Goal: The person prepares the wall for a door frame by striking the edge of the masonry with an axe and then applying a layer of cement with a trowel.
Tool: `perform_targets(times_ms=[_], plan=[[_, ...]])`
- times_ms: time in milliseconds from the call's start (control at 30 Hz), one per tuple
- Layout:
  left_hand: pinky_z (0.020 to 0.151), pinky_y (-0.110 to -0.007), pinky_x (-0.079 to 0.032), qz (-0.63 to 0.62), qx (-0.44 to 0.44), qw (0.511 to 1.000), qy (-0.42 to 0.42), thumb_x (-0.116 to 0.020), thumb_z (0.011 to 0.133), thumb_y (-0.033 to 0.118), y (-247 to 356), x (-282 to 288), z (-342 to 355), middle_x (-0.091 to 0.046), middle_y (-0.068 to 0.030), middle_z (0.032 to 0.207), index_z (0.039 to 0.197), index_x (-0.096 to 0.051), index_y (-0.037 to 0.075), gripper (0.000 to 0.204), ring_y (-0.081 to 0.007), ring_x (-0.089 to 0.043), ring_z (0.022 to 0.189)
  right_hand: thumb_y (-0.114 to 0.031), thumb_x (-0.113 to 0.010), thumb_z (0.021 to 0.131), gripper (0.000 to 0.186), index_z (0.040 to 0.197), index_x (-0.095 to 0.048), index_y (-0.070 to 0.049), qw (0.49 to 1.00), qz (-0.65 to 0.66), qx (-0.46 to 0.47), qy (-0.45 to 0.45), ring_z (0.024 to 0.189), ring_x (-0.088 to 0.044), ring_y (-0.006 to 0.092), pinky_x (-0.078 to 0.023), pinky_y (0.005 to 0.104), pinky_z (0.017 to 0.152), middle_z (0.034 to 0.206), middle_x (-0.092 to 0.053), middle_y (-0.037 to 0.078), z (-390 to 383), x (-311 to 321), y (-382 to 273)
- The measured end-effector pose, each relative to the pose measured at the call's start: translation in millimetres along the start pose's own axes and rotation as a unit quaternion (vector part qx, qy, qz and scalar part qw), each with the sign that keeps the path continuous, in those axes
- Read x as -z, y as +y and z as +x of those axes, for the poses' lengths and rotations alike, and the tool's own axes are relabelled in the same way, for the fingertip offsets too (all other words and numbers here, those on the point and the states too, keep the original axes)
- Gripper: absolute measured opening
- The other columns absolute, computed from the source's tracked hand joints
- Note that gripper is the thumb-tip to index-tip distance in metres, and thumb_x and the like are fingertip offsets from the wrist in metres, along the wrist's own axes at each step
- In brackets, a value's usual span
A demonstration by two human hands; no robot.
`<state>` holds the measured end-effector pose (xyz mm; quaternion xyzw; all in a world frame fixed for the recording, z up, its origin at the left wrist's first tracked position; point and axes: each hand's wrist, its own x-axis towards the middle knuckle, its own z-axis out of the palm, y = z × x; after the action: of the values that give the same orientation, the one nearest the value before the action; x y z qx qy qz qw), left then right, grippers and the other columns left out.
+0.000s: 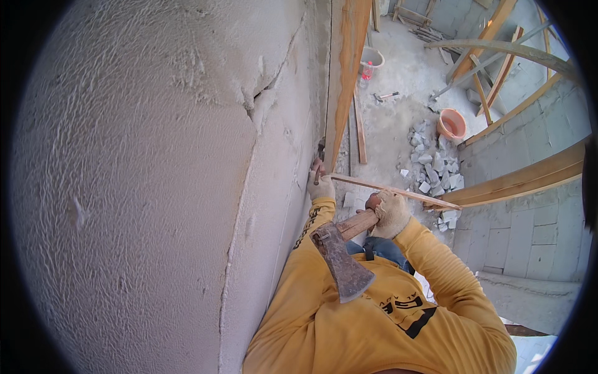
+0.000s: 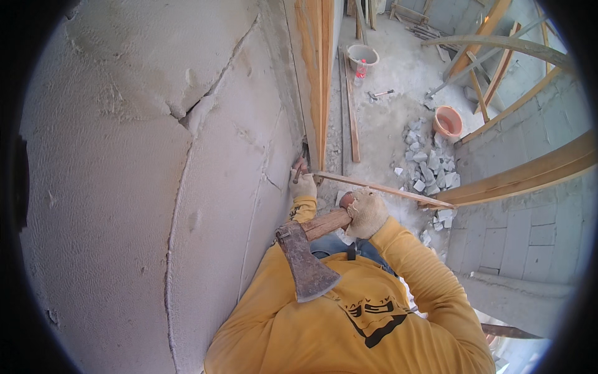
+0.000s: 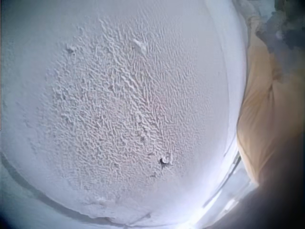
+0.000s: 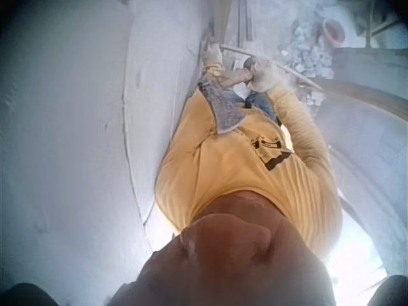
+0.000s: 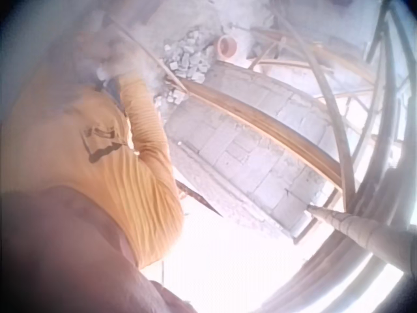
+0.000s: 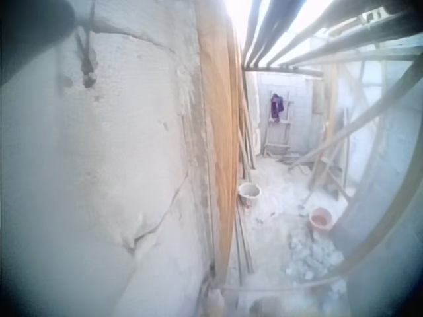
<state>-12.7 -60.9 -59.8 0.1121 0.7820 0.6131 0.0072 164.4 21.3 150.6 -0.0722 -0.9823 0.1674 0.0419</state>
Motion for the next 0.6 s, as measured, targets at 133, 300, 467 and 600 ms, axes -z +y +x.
perform_targets(times_ms=[133,300,467,600], plan=[[0.099,-0.036,-0.048,0.019,-0.017,1.000,-0.005,-0.053,0.099,0.016,-7,7,1,-0.065,-0.0181,0.122,0.118,-0.061,0.000,0.026,-0.0318,-0.062,0.115,-0.026,-0.069,0.070,0.024,0.081,-0.064,-0.005,0.978,-0.066,-0.152,-0.128,0.083,-0.068,0.0361,-0.055,0.0456,0.074,0.077,-0.068,0.015,12,-25,20],[0.099,-0.036,-0.048,0.018,-0.040,0.999,0.018,-0.052,0.100,0.016,-14,8,4,-0.065,-0.0190,0.121,0.118,-0.061,-0.001,0.026,-0.0316,-0.062,0.115,-0.024,-0.067,0.072,0.021,0.081,-0.066,-0.005,0.984,-0.034,-0.127,-0.124,0.084,-0.069,0.0356,-0.054,0.0461,0.074,0.080,-0.069,0.017,-3,1,6],[0.098,-0.035,-0.049,0.013,-0.044,0.999,0.002,-0.051,0.100,0.016,-10,1,1,-0.065,-0.0195,0.121,0.118,-0.061,-0.001,0.027,-0.0312,-0.061,0.115,-0.026,-0.065,0.077,0.022,0.085,-0.067,-0.005,0.986,-0.040,-0.106,-0.122,0.086,-0.069,0.0356,-0.054,0.0463,0.076,0.090,-0.071,0.019,2,-32,14],[0.099,-0.035,-0.048,-0.012,0.002,1.000,-0.003,-0.052,0.100,0.017,-21,7,0,-0.064,-0.0194,0.122,0.119,-0.061,-0.001,0.027,-0.0306,-0.061,0.116,-0.029,-0.063,0.080,0.027,0.087,-0.068,-0.004,0.961,-0.045,-0.205,-0.179,0.089,-0.069,0.0367,-0.054,0.0458,0.079,0.092,-0.071,0.020,2,-40,14]])
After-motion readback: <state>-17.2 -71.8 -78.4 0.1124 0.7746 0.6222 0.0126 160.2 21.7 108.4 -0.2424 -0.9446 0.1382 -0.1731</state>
